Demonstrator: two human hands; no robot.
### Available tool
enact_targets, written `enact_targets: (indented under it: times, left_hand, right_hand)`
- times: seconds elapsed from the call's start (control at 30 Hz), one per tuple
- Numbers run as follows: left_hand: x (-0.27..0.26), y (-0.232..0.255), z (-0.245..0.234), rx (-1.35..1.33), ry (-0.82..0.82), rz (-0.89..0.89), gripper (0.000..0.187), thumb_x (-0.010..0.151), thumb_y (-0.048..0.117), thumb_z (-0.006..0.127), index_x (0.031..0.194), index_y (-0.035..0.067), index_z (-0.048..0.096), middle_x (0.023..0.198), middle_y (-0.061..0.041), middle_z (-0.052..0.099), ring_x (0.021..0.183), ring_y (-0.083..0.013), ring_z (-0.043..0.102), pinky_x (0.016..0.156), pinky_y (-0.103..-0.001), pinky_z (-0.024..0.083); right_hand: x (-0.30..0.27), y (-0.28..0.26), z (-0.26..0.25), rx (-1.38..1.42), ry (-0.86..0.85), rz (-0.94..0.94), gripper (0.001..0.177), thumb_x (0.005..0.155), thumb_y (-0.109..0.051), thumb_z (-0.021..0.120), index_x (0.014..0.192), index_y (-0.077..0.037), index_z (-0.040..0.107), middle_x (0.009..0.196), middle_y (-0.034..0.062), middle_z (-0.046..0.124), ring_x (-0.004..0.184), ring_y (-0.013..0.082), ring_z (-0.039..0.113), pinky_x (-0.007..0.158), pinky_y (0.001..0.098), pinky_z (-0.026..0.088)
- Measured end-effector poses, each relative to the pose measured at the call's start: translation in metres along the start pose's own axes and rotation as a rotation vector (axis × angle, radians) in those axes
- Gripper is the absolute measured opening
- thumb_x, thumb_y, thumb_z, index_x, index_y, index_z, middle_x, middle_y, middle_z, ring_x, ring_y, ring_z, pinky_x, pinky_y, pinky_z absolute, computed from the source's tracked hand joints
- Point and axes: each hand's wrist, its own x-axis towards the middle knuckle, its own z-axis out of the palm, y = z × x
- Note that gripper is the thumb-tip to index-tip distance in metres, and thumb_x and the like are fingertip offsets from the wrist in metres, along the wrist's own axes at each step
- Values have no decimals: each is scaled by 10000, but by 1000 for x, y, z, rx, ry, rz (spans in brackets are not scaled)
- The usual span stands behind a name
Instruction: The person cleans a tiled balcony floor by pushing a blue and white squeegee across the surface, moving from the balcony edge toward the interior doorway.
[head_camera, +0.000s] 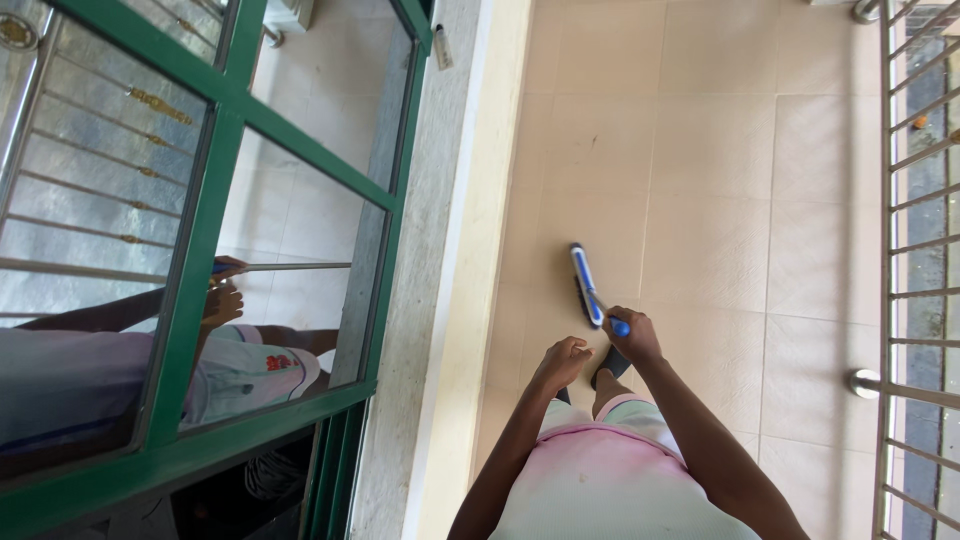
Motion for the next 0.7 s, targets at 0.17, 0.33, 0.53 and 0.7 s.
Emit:
enact_targets:
  times: [0.17,0.33,0.53,0.7]
  left_hand:
    - [21,30,7,45,-13,1,604,921,406,671,1352,-10,595,1094,-169,747,833,-183,713,748,-322,573]
    - [31,56,6,76,-4,-9,600,940,416,664,1364,-3,595,1190,-179,723,1006,-210,704,855,-342,556]
    - [45,72,11,75,11,-73,597,932,412,660,1375,19,587,1227,-172,712,1103,-233,700,916,-355,551]
    - [64,68,21,31,38,-49,579,933,393,670,1348,-4,598,1164,-152,746,1007,-200,712,855,-329,558]
  right_hand:
    - [7,44,-48,-113,210,86,160,887,-196,702,942,-60,768,809,214,730,747,390,728,695,437,575]
    - [17,63,-88,-98,273,129,165,894,-169,710,945,-23,767,775,202,734,676,324,743,640,394,582]
    - [45,51,-107,16,64,116,212,862,-211,751,961,-24,767,741,156,747,628,252,740,582,362,567]
    - [70,30,-95,15,-160,78,198,833,-205,749,957,-53,774,691,168,721,579,253,701,610,368,551]
